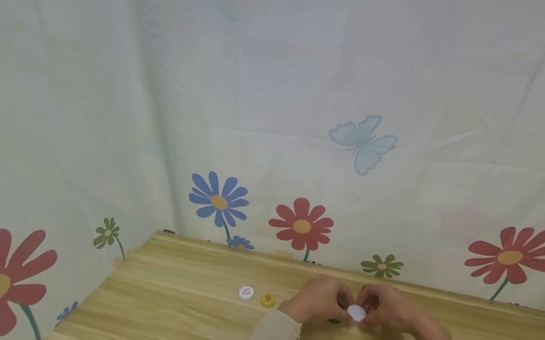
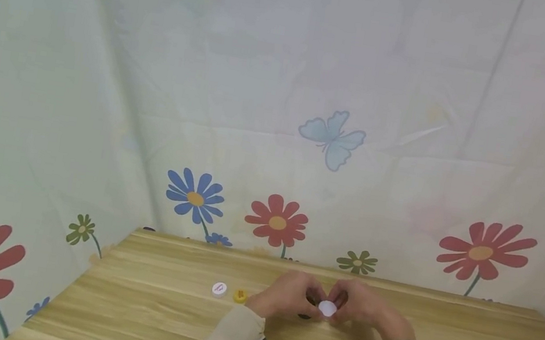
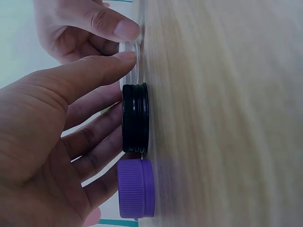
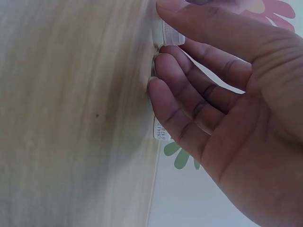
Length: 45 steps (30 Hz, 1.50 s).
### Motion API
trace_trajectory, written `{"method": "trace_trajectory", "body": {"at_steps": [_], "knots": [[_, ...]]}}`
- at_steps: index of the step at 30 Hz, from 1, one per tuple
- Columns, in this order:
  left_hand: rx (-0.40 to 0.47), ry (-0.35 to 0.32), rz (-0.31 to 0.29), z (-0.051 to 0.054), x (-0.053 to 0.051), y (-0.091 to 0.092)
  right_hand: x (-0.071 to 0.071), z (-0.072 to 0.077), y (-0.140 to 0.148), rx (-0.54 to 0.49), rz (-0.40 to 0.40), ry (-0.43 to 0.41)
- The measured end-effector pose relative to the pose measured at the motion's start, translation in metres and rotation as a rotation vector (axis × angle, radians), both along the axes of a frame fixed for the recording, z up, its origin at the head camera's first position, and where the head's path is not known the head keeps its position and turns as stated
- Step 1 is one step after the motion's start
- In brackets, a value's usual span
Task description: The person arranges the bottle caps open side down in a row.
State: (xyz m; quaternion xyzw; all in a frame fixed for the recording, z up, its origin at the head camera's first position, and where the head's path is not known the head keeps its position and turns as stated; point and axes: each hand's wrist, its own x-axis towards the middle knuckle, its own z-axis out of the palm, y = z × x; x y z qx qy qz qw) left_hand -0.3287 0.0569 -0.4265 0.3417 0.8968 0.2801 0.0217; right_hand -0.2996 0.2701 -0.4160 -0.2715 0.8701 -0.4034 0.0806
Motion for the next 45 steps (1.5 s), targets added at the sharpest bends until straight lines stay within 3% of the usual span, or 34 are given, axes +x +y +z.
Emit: {"method": "trace_trajectory", "body": {"at_steps": [8, 14, 20, 24, 30, 37, 45], "knots": [[-0.023, 0.011, 0.011, -0.001, 0.003, 0.001, 0.002, -0.003, -0.001, 0.024, -0.018, 0.002], [0.002, -0.056, 0.015, 0.004, 0.002, 0.0, 0.001, 0.002, 0.007, -0.015, -0.02, 0.082], [0.051, -0.081, 0.053, 0.006, -0.001, 0.005, 0.004, 0.007, 0.021, 0.001, -0.16, 0.214], [0.101, -0.055, 0.084, 0.004, -0.004, 0.015, 0.006, 0.007, 0.027, 0.019, -0.268, 0.24], [0.114, -0.029, 0.16, 0.004, -0.009, 0.03, -0.001, 0.002, 0.029, 0.047, -0.333, 0.28], [0.115, -0.032, 0.195, 0.0, -0.014, 0.042, -0.01, -0.01, 0.032, 0.075, -0.334, 0.225], [0.165, -0.047, 0.22, -0.005, -0.014, 0.052, -0.014, -0.013, 0.033, 0.126, -0.336, 0.243]]}}
